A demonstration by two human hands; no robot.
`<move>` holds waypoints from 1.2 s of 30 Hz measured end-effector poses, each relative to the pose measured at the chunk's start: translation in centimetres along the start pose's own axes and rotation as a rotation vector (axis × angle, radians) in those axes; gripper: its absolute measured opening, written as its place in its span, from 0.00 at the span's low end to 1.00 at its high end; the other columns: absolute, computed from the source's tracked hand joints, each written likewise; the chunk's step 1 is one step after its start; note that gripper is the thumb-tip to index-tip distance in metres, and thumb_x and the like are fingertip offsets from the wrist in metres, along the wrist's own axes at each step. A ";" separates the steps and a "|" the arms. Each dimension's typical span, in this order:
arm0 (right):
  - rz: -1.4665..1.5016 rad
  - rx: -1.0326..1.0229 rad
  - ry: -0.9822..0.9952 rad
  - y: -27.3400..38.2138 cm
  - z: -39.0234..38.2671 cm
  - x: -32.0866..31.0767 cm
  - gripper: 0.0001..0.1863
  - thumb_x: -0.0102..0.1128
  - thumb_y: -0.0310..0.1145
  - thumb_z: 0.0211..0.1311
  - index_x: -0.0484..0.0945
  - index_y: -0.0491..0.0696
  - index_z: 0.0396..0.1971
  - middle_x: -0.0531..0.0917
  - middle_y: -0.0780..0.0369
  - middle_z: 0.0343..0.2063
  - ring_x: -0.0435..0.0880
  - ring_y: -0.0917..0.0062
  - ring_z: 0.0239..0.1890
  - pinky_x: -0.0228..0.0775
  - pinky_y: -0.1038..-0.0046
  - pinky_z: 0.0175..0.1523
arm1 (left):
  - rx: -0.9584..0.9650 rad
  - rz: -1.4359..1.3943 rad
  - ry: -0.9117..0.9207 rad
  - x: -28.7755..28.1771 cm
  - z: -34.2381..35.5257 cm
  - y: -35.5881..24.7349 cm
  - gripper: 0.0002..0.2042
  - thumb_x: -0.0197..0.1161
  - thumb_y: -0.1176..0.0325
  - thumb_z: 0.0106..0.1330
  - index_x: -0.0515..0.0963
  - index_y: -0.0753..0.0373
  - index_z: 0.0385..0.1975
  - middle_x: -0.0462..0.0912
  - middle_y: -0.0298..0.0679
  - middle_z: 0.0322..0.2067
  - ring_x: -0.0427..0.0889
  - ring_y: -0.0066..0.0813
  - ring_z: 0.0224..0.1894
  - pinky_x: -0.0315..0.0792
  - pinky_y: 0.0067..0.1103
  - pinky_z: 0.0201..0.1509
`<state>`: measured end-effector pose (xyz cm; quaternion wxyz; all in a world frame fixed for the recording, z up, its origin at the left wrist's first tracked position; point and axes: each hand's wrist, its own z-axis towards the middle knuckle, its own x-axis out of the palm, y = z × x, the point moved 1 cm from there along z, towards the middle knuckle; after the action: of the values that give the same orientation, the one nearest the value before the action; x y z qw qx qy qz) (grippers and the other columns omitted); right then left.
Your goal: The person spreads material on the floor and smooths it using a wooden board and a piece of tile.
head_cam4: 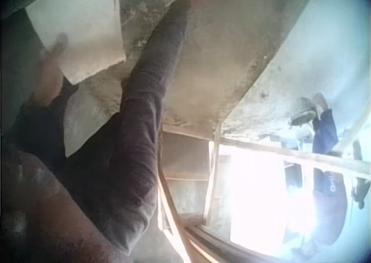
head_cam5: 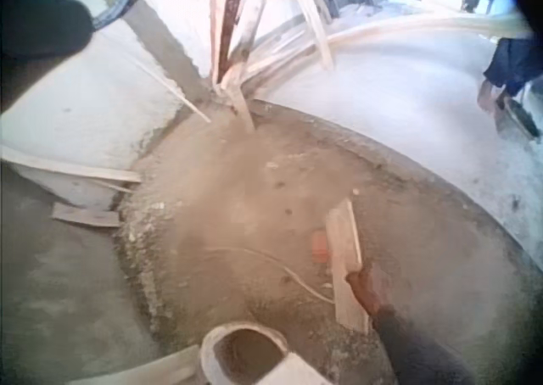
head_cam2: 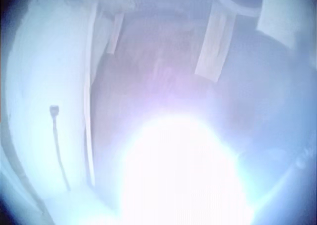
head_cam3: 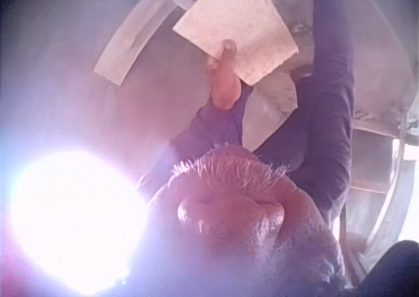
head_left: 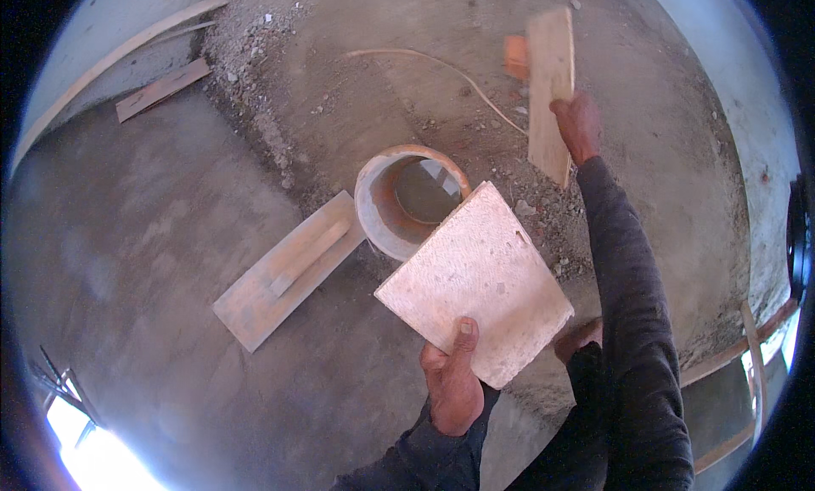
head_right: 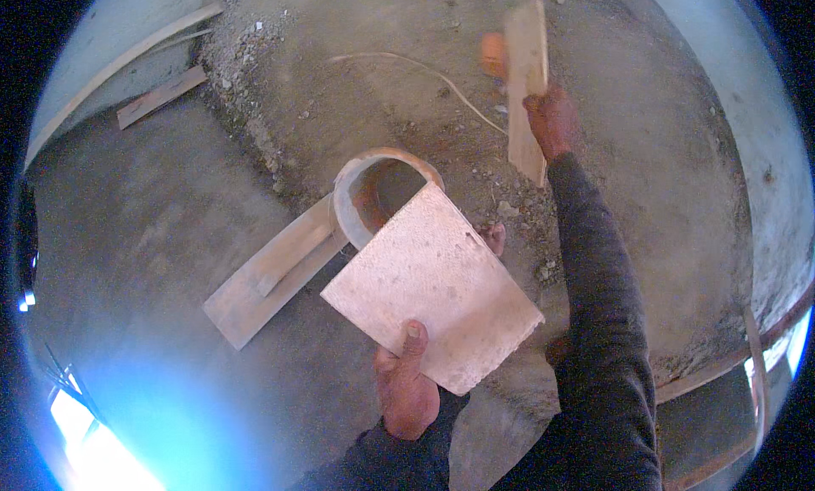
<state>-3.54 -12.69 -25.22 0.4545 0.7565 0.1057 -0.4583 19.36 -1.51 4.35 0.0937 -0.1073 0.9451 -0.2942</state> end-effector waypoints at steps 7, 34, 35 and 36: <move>0.451 0.302 0.162 -1.1 -6.7 -5.1 0.20 0.59 0.39 0.46 0.78 0.35 0.31 0.81 0.50 0.27 0.80 0.64 0.29 0.69 0.63 0.35 | 0.017 -0.009 -0.031 -0.1 -0.8 1.5 0.28 0.61 0.59 0.60 0.62 0.74 0.52 0.72 0.48 0.48 0.73 0.36 0.50 0.65 0.29 0.56; -0.257 0.865 -0.362 -8.7 -27.0 1.1 0.12 0.60 0.37 0.42 0.77 0.45 0.26 0.81 0.53 0.24 0.82 0.62 0.28 0.74 0.64 0.33 | 0.147 0.119 -0.053 -4.6 -0.4 0.4 0.28 0.59 0.59 0.63 0.58 0.70 0.56 0.67 0.49 0.53 0.68 0.37 0.56 0.62 0.31 0.60; -0.308 0.816 -0.365 -9.0 -26.1 2.3 0.13 0.61 0.36 0.41 0.77 0.44 0.26 0.81 0.53 0.26 0.82 0.62 0.29 0.74 0.64 0.34 | 0.147 0.120 -0.048 -4.5 -0.4 0.5 0.28 0.58 0.59 0.63 0.58 0.70 0.57 0.67 0.49 0.54 0.67 0.37 0.56 0.62 0.31 0.60; -0.160 0.946 -0.251 -6.2 -24.0 2.7 0.13 0.61 0.35 0.41 0.77 0.43 0.27 0.81 0.52 0.27 0.82 0.61 0.29 0.74 0.64 0.35 | 0.163 0.124 -0.069 -5.1 -0.2 0.3 0.28 0.58 0.59 0.63 0.58 0.70 0.57 0.67 0.48 0.54 0.67 0.37 0.56 0.62 0.31 0.60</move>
<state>8.74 8.89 -26.99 0.0340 0.8085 -0.1117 -0.5768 24.11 0.17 4.93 0.1528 -0.0508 0.9191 -0.3597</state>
